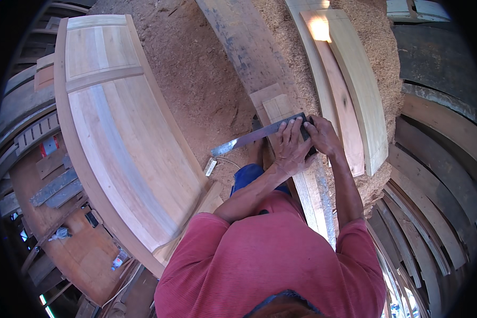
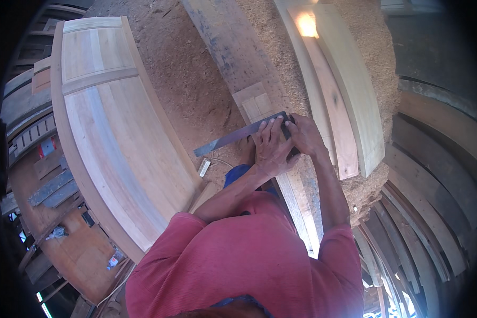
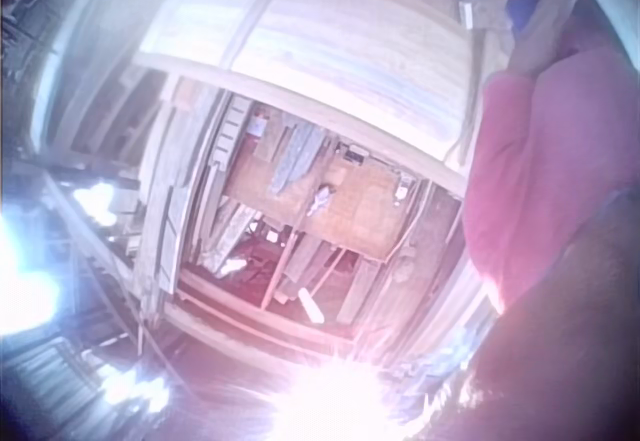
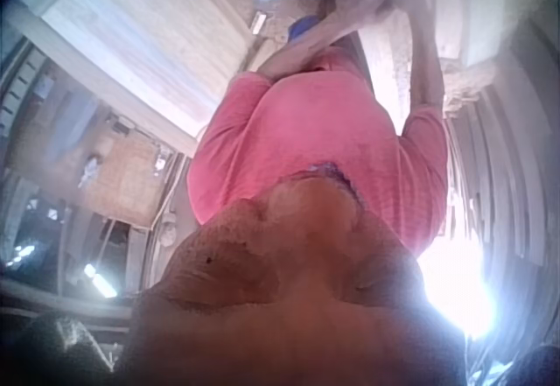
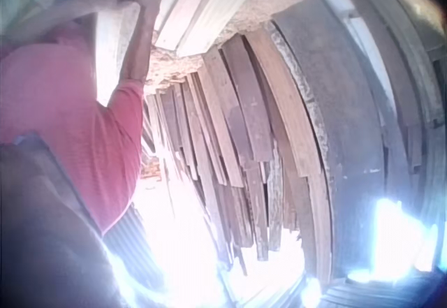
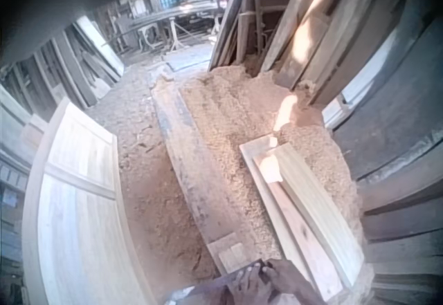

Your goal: The person measures and marks several wooden planks on a workbench using a tape measure, a try square, and a pencil. They repeatedly position the square, draw lines, and reposition the planks to mark multiple pieces.

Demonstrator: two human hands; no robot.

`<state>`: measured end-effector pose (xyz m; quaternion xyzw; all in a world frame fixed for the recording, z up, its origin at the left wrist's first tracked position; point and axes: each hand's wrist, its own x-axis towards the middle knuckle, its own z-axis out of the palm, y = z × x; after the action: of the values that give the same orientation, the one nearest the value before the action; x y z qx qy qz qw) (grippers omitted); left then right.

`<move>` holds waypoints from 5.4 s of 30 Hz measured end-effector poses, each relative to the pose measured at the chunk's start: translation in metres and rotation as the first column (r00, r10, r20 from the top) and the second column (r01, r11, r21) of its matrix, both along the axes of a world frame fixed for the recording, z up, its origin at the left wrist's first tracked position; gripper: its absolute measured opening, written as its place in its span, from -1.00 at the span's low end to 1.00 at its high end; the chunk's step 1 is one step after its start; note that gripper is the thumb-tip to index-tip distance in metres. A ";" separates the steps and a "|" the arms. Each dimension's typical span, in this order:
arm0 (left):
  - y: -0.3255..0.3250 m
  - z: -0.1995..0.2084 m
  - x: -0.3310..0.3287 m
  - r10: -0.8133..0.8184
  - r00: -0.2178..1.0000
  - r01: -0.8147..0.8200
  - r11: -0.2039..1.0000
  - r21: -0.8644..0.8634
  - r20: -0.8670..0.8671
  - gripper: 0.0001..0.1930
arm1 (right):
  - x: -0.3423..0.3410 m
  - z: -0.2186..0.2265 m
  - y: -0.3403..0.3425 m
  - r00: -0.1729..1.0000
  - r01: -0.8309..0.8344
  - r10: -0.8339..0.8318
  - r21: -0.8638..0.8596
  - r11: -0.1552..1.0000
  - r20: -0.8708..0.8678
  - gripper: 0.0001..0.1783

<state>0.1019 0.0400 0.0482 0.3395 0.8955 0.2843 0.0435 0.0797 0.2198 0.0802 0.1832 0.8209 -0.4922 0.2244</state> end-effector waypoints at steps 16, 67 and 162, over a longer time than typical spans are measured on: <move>0.000 0.001 0.000 -0.009 1.000 0.009 1.000 0.002 -0.012 -0.23 | 0.000 -0.004 0.000 0.999 -0.024 0.025 0.007 1.000 -0.026 -0.69; 0.003 -0.011 0.004 -0.004 0.998 0.006 0.999 0.042 -0.055 -0.28 | -0.047 0.061 -0.006 0.932 -0.032 0.058 0.078 0.996 -0.359 -0.76; 0.052 0.007 0.346 -0.976 -0.210 0.974 -0.213 -0.078 0.054 -0.24 | 0.500 -0.059 -0.241 -0.812 0.400 -0.559 -0.539 -0.741 0.166 -0.79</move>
<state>0.4477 0.0923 0.0551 0.9111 0.3111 0.0989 0.2518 0.5798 -0.0211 0.0213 0.6443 0.0224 -0.5119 -0.5678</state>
